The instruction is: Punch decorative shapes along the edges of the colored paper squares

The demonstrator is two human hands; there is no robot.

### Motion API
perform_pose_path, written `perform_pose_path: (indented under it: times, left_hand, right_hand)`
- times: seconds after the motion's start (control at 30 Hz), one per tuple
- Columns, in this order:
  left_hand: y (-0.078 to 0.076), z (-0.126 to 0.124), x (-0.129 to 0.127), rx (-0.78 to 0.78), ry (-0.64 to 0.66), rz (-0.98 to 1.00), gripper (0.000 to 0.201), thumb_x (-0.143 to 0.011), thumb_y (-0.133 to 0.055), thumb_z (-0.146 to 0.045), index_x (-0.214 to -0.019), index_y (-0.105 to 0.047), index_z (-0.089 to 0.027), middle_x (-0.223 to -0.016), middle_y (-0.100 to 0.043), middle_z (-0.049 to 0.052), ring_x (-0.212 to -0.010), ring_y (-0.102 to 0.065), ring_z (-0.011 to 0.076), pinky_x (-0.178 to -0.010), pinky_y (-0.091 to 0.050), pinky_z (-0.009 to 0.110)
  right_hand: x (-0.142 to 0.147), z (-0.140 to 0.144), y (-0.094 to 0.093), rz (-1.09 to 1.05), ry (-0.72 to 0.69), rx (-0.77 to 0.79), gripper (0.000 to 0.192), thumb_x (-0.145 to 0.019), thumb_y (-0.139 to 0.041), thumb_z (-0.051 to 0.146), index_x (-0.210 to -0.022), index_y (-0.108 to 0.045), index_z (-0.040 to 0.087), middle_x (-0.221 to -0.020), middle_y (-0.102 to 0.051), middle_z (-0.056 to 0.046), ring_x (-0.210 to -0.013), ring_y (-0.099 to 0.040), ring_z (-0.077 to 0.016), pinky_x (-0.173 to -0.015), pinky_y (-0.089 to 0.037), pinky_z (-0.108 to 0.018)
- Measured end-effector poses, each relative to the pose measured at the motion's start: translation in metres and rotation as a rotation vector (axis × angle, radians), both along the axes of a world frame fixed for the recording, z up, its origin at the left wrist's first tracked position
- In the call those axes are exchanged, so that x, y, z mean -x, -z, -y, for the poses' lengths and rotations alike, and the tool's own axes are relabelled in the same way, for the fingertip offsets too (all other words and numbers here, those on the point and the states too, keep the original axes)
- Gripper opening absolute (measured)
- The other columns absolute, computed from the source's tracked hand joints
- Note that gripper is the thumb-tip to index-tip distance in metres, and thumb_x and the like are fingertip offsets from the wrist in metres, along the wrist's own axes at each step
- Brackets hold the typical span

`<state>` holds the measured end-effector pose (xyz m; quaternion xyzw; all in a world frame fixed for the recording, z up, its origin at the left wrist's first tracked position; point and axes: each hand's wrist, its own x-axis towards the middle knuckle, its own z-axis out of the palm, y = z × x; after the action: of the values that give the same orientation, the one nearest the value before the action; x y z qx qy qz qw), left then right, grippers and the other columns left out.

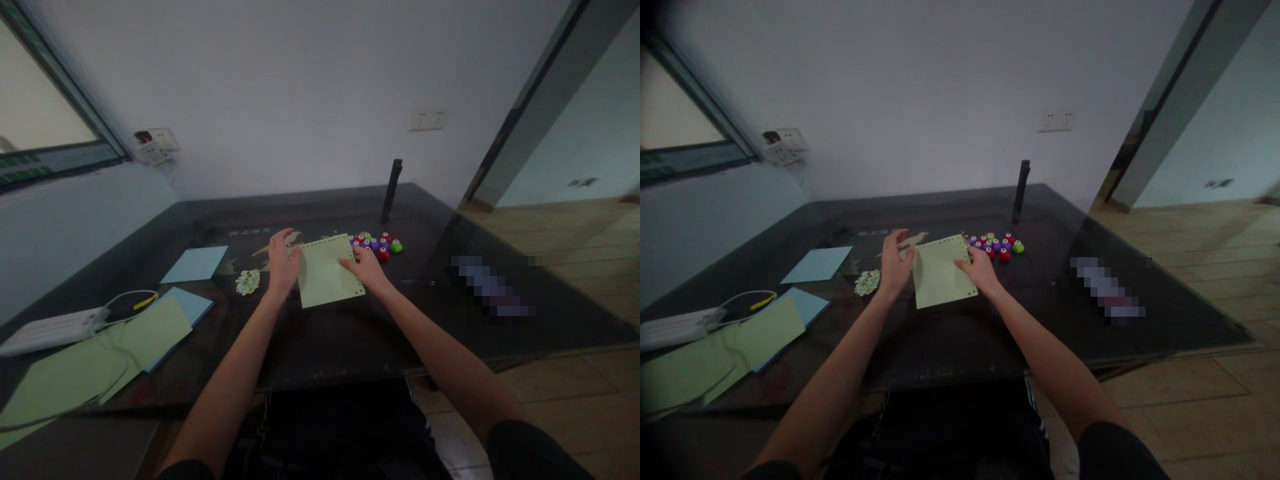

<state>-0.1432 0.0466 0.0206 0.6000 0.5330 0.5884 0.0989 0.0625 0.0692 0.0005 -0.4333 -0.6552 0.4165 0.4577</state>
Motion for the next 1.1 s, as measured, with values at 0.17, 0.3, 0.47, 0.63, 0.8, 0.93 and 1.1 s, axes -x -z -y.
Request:
perform_pose_path:
  times: [0.17,0.3,0.47,0.63,0.8,0.93,1.1]
  left_hand:
    - [-0.003,0.012,-0.014,-0.052,0.121,-0.359,0.028,-0.084,-0.049,-0.017,-0.111,-0.056,-0.020,-0.116,-0.055,0.011,-0.114,-0.049,0.0233,-0.102,-0.035,0.042]
    - [0.002,0.014,-0.019,0.026,0.160,-0.421,0.029,-0.086,-0.048,-0.021,-0.115,-0.055,-0.021,-0.105,-0.063,0.009,-0.103,-0.056,0.0239,-0.097,-0.037,0.043]
    - [0.004,0.011,-0.017,0.061,0.206,-0.380,0.021,-0.087,-0.046,-0.022,-0.101,-0.062,-0.020,-0.100,-0.067,0.008,-0.097,-0.060,0.0233,-0.092,-0.042,0.040]
    - [0.007,0.008,-0.015,0.087,0.211,-0.281,0.022,-0.086,-0.048,-0.021,-0.100,-0.064,-0.019,-0.097,-0.069,0.008,-0.089,-0.063,0.0212,-0.085,-0.047,0.036]
    - [0.006,0.005,-0.013,0.109,0.215,-0.259,0.020,-0.083,-0.050,-0.022,-0.092,-0.068,-0.020,-0.093,-0.070,0.007,-0.090,-0.063,0.0221,-0.087,-0.047,0.036]
    - [0.010,-0.001,-0.006,0.186,0.212,-0.236,0.018,-0.080,-0.053,-0.021,-0.085,-0.070,-0.020,-0.084,-0.071,0.006,-0.079,-0.064,0.0211,-0.078,-0.049,0.035]
    - [0.030,-0.011,0.002,0.361,0.293,-0.317,0.016,-0.076,-0.055,-0.020,-0.078,-0.071,-0.019,-0.074,-0.070,0.005,-0.069,-0.062,0.0196,-0.068,-0.048,0.032]
  right_hand:
    - [0.013,0.013,0.001,0.024,-0.059,0.017,0.021,-0.072,-0.065,0.017,-0.093,-0.064,0.014,-0.090,-0.070,-0.008,-0.075,-0.066,-0.0198,-0.069,-0.054,-0.036]
    - [0.023,0.021,0.007,0.035,-0.078,0.016,0.018,-0.071,-0.066,0.018,-0.088,-0.065,0.015,-0.085,-0.070,-0.007,-0.073,-0.066,-0.0199,-0.064,-0.054,-0.033]
    - [0.027,0.023,0.013,0.039,-0.090,0.013,0.019,-0.070,-0.068,0.020,-0.088,-0.065,0.016,-0.080,-0.070,-0.005,-0.072,-0.065,-0.0199,-0.063,-0.053,-0.031]
    - [0.028,0.023,0.015,0.046,-0.097,0.018,0.018,-0.070,-0.067,0.019,-0.088,-0.066,0.016,-0.083,-0.070,-0.006,-0.073,-0.065,-0.0208,-0.063,-0.053,-0.033]
    - [0.031,0.027,0.014,0.043,-0.113,0.014,0.019,-0.069,-0.069,0.019,-0.087,-0.064,0.017,-0.080,-0.069,-0.005,-0.070,-0.064,-0.0189,-0.059,-0.052,-0.030]
    - [0.029,0.026,0.010,0.041,-0.132,0.085,0.018,-0.070,-0.070,0.025,-0.082,-0.059,0.017,-0.066,-0.066,-0.001,-0.056,-0.061,-0.0145,-0.048,-0.047,-0.024]
    - [0.013,0.012,0.000,-0.041,-0.068,0.168,0.021,-0.083,-0.056,0.040,-0.084,-0.051,0.019,-0.050,-0.060,0.003,-0.037,-0.052,-0.0101,-0.036,-0.035,-0.019]
